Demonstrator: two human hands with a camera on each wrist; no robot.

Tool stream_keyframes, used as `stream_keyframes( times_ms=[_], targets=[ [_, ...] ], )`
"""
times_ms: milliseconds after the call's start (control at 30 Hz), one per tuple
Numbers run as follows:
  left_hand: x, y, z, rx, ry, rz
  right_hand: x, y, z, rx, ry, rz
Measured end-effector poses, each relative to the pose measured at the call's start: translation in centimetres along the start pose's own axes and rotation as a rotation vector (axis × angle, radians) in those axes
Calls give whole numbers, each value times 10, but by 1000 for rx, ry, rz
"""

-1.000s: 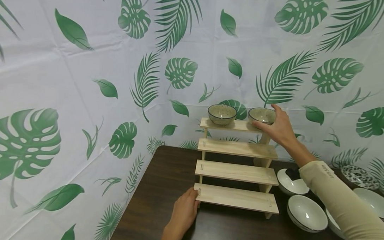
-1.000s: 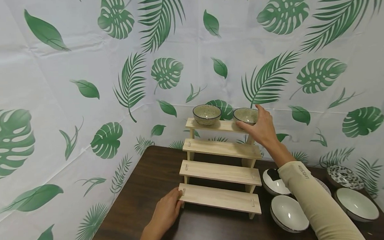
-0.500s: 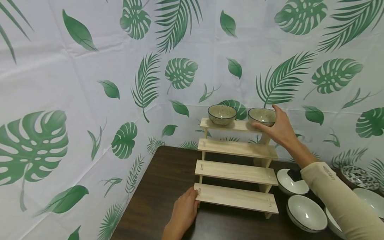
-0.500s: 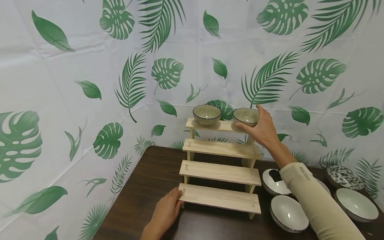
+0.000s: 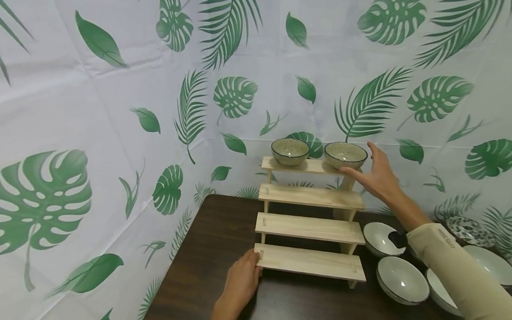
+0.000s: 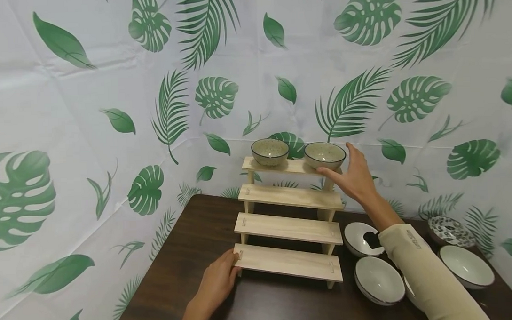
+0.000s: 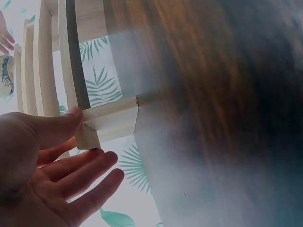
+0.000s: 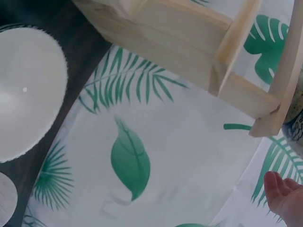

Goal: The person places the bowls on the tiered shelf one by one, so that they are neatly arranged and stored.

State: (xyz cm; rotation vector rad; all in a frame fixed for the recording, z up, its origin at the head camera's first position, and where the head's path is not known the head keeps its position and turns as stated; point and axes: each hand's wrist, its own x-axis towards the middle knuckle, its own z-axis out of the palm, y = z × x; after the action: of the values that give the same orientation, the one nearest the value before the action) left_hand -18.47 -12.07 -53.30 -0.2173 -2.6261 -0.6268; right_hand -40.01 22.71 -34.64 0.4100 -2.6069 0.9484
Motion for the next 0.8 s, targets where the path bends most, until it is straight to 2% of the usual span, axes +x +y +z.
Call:
stream_keyframes(
  times_ms=[400,800],
  targets=[
    [-1,0,-4,-3,24,13,-19,16,-10,-27,23,-29],
    [0,0,-3,-7,29,18,-36,30,-18,-40,29,3]
  ],
)
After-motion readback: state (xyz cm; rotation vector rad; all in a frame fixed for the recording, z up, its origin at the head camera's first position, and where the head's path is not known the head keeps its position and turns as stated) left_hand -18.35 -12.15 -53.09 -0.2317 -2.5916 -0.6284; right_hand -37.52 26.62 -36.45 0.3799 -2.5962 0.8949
